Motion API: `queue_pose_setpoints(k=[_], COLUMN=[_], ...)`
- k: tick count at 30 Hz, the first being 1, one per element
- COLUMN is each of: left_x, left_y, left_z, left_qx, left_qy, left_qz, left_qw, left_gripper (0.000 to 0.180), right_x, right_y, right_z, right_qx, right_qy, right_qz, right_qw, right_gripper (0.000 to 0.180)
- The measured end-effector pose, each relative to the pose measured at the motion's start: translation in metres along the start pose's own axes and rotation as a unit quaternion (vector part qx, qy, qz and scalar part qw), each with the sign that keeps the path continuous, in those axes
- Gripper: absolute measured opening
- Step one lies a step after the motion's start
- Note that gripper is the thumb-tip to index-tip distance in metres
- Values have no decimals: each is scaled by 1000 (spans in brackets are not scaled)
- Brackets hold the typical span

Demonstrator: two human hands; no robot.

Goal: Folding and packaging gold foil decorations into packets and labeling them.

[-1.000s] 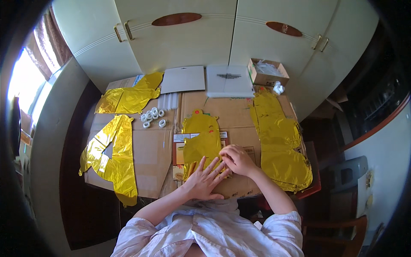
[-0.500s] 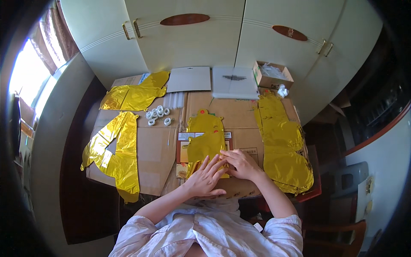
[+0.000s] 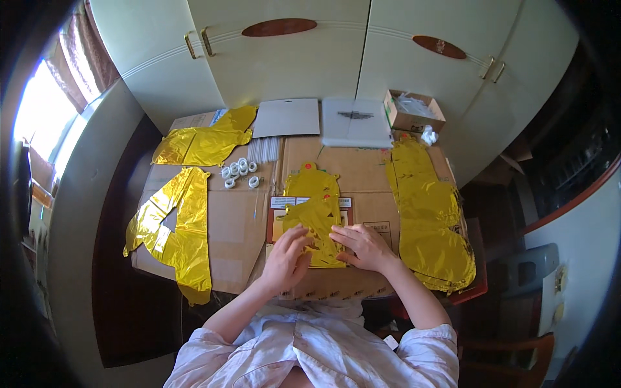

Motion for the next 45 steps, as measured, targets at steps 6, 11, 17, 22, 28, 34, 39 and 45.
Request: queue_pose_setpoints(k=[6,11,17,22,28,34,39,45], left_x=[-29,-28,-25,-25,-27,-29,-59,-56], left_y=[25,1,-5,-5,-4,3,13,10], left_z=[-48,-57,-57,-58,-58,-49,-31,-15], left_qx=[-65,-17,12,26,36,78,-59,-70], left_qy=[-168,-184,-182,-175,-167,-156,-157,-199], left_qz=[173,202,239,253,276,304,230,240], left_qw=[968,962,954,951,946,937,959,947], left_gripper=[59,77,88,90,88,82,78,77], right_x=[0,1,2,-3,-3,-2,1,0], right_y=[-1,-2,-2,1,3,0,-2,-2], right_z=[0,1,1,0,2,4,6,5], right_qx=[-6,-1,-5,-6,-25,-16,-16,-25], right_qy=[-2,0,1,-11,-11,-1,7,3], right_qz=[-3,0,-4,-15,-13,-22,-23,-29], right_qw=[1000,1000,1000,1000,1000,1000,1000,999], right_gripper=[55,56,56,61,66,58,56,57])
Point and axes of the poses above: each hand's wrist, its own z-axis towards the middle knuckle, its own x-axis out of the back of the hand, y = z × x, the point moved 10 cm from there along z, towards the middle knuckle, and after that the axes turned 10 degrees about -y, right-handed, at the moved point
